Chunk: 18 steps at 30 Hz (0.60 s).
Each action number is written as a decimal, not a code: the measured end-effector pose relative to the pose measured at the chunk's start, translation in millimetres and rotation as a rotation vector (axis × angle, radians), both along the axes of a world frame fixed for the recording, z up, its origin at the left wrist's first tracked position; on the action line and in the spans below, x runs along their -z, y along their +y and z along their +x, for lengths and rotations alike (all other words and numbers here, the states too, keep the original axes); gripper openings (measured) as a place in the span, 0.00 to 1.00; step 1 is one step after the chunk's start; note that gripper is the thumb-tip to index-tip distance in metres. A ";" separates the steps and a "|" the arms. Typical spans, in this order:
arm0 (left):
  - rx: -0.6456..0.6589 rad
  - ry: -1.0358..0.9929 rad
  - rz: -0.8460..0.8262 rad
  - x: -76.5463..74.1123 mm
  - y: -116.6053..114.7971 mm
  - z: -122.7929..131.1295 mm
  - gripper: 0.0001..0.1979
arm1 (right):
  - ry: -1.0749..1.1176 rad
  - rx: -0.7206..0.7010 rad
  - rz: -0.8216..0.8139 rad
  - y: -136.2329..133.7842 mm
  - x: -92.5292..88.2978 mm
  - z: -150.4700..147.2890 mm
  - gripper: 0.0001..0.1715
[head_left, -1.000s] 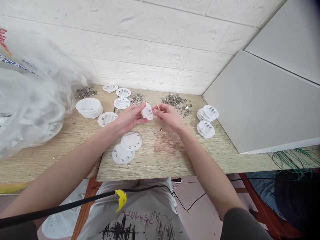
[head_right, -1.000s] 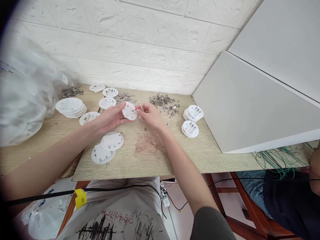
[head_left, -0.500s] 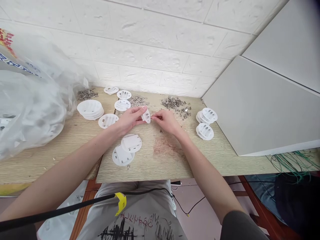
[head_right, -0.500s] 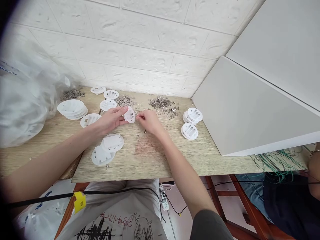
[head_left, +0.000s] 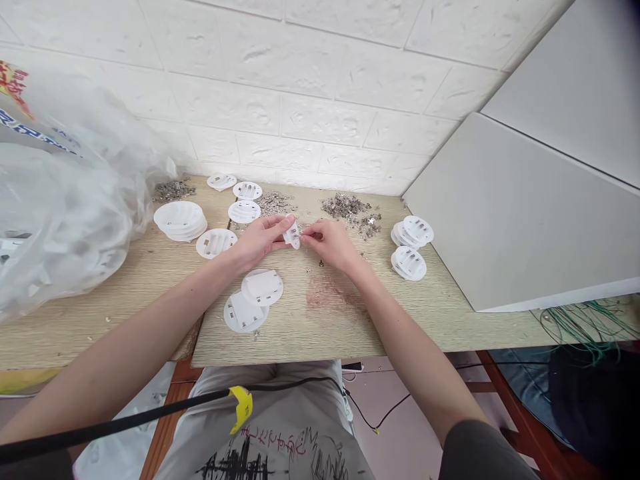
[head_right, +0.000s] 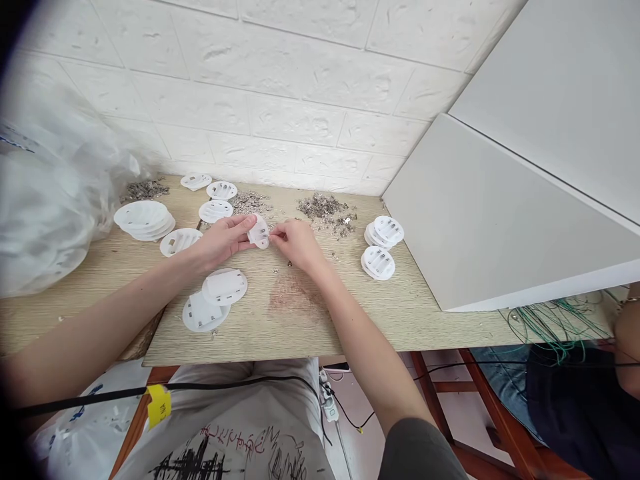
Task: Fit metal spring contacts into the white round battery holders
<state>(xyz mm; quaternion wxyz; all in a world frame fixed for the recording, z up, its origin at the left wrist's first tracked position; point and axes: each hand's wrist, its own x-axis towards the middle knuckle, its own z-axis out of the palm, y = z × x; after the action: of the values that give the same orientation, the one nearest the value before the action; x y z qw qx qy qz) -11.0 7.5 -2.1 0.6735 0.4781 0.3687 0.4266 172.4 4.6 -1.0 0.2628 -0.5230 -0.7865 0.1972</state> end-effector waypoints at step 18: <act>-0.028 0.035 -0.008 0.8 0.1 1.8 0.22 | -0.172 0.025 0.055 -4.8 -1.6 -5.9 0.12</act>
<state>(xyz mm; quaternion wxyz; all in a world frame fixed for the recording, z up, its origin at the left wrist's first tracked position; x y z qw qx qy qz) -9.3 7.6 -2.9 0.6628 0.4776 0.3889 0.4259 166.5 -0.2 0.6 0.2110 -0.5403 -0.8047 0.1267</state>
